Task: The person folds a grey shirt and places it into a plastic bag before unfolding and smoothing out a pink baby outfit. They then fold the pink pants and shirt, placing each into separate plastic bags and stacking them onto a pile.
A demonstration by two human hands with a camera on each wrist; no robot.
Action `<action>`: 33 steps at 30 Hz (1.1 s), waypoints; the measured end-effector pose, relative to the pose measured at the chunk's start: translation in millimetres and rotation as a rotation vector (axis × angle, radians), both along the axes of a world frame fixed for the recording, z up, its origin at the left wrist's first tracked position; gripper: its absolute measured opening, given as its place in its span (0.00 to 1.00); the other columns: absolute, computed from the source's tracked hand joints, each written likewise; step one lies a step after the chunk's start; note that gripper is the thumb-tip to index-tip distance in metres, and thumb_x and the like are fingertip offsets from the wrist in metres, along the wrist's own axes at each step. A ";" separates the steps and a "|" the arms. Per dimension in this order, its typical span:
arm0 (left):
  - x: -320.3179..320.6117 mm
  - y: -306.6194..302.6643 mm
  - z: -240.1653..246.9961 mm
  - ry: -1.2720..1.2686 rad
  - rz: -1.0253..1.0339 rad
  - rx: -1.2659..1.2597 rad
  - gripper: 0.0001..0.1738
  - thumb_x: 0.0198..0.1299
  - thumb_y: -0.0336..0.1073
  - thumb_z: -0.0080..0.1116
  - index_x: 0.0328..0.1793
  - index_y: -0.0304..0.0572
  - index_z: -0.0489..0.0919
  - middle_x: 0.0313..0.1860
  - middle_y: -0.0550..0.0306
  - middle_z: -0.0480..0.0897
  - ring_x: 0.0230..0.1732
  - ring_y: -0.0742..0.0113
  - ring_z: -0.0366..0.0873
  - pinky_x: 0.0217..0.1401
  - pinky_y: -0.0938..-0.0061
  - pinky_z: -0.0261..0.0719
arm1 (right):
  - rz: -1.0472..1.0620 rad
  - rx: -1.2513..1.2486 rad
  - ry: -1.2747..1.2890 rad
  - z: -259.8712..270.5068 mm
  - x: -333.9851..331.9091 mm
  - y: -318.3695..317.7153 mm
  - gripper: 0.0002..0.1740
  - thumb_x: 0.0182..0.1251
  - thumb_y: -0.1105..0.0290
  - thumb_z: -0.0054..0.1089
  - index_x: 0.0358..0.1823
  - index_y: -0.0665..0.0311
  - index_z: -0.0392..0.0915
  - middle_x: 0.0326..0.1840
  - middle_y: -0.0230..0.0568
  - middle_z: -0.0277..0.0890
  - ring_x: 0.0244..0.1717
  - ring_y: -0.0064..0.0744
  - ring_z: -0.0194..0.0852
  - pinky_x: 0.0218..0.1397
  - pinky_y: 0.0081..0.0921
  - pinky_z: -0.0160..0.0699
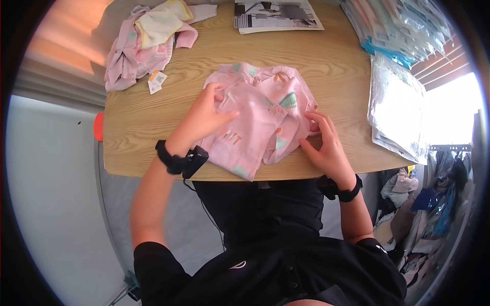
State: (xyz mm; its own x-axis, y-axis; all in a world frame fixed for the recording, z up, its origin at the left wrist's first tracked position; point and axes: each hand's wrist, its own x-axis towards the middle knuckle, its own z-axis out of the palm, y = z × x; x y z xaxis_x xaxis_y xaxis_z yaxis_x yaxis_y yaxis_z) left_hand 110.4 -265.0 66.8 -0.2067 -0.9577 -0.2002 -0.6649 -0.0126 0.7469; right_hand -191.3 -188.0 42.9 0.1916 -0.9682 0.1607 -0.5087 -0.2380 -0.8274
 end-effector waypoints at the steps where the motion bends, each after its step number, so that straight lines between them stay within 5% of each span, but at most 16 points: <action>1: -2.8 -4.9 1.9 -0.051 -0.006 0.006 0.36 0.57 0.34 0.72 0.69 0.35 0.66 0.53 0.51 0.76 0.36 0.75 0.75 0.41 0.81 0.76 | -0.003 0.011 -0.014 -0.3 -0.7 0.3 0.28 0.59 0.76 0.65 0.63 0.66 0.71 0.58 0.44 0.72 0.51 0.38 0.71 0.56 0.31 0.74; 7: -3.0 -18.1 -13.9 0.239 -0.010 0.139 0.17 0.60 0.35 0.70 0.52 0.37 0.78 0.35 0.66 0.79 0.36 0.82 0.73 0.38 0.84 0.72 | 0.006 0.063 -0.051 -8.1 -5.3 0.7 0.28 0.59 0.75 0.66 0.62 0.66 0.71 0.50 0.38 0.75 0.40 0.34 0.70 0.49 0.29 0.71; 10: 0.0 -3.9 8.8 0.440 0.043 0.063 0.14 0.61 0.33 0.68 0.51 0.38 0.80 0.36 0.68 0.79 0.37 0.83 0.73 0.40 0.84 0.72 | -0.037 -0.006 -0.002 -13.0 -4.3 4.8 0.30 0.58 0.75 0.67 0.63 0.65 0.71 0.47 0.37 0.74 0.38 0.33 0.70 0.48 0.30 0.69; 14: 47.4 49.6 40.7 0.962 0.200 -0.051 0.14 0.60 0.30 0.63 0.52 0.39 0.79 0.43 0.61 0.79 0.42 0.74 0.77 0.51 0.75 0.76 | -0.126 -0.088 0.073 -5.8 6.9 7.5 0.32 0.57 0.74 0.67 0.65 0.62 0.69 0.44 0.39 0.72 0.38 0.35 0.70 0.49 0.33 0.67; 19: 154.4 103.5 40.5 1.140 0.213 -0.368 0.18 0.63 0.43 0.53 0.54 0.41 0.73 0.50 0.53 0.77 0.57 0.56 0.75 0.66 0.58 0.69 | -0.135 -0.038 0.105 -6.4 12.1 7.9 0.28 0.57 0.74 0.66 0.61 0.61 0.73 0.38 0.38 0.73 0.38 0.36 0.70 0.48 0.33 0.65; 21: 176.6 132.7 37.5 1.078 0.507 -0.320 0.16 0.64 0.42 0.52 0.53 0.42 0.73 0.47 0.55 0.76 0.53 0.61 0.74 0.62 0.63 0.70 | -0.099 0.087 0.092 -7.0 12.9 10.4 0.24 0.56 0.76 0.66 0.56 0.61 0.76 0.34 0.37 0.73 0.39 0.37 0.70 0.48 0.33 0.64; 24: 213.6 177.8 5.6 1.163 0.825 -0.372 0.14 0.63 0.40 0.54 0.51 0.44 0.71 0.34 0.62 0.70 0.37 0.69 0.70 0.49 0.71 0.69 | -0.036 -0.101 -0.086 -13.3 34.3 20.9 0.18 0.54 0.78 0.66 0.49 0.60 0.80 0.30 0.35 0.72 0.39 0.38 0.70 0.47 0.34 0.63; 27: 189.8 210.6 -20.8 0.611 1.274 -0.557 0.15 0.66 0.42 0.55 0.52 0.42 0.71 0.39 0.59 0.76 0.38 0.70 0.71 0.48 0.73 0.69 | 0.108 -0.288 -0.060 -8.0 58.7 30.9 0.19 0.49 0.81 0.67 0.45 0.58 0.81 0.35 0.34 0.74 0.47 0.39 0.73 0.61 0.41 0.66; 31: 78.6 221.1 0.5 0.483 0.738 -0.262 0.22 0.66 0.46 0.57 0.59 0.41 0.71 0.48 0.52 0.80 0.47 0.66 0.76 0.49 0.71 0.72 | 0.394 -0.413 -0.122 -8.3 90.6 42.2 0.19 0.46 0.81 0.67 0.43 0.58 0.81 0.38 0.33 0.75 0.54 0.38 0.75 0.75 0.51 0.59; 33: 32.0 208.6 2.9 0.759 0.525 -0.024 0.31 0.66 0.39 0.59 0.71 0.39 0.61 0.56 0.50 0.77 0.52 0.62 0.79 0.56 0.66 0.78 | 0.578 -0.390 -0.148 -8.6 99.4 41.9 0.18 0.48 0.82 0.66 0.42 0.59 0.81 0.39 0.34 0.76 0.53 0.38 0.76 0.76 0.52 0.57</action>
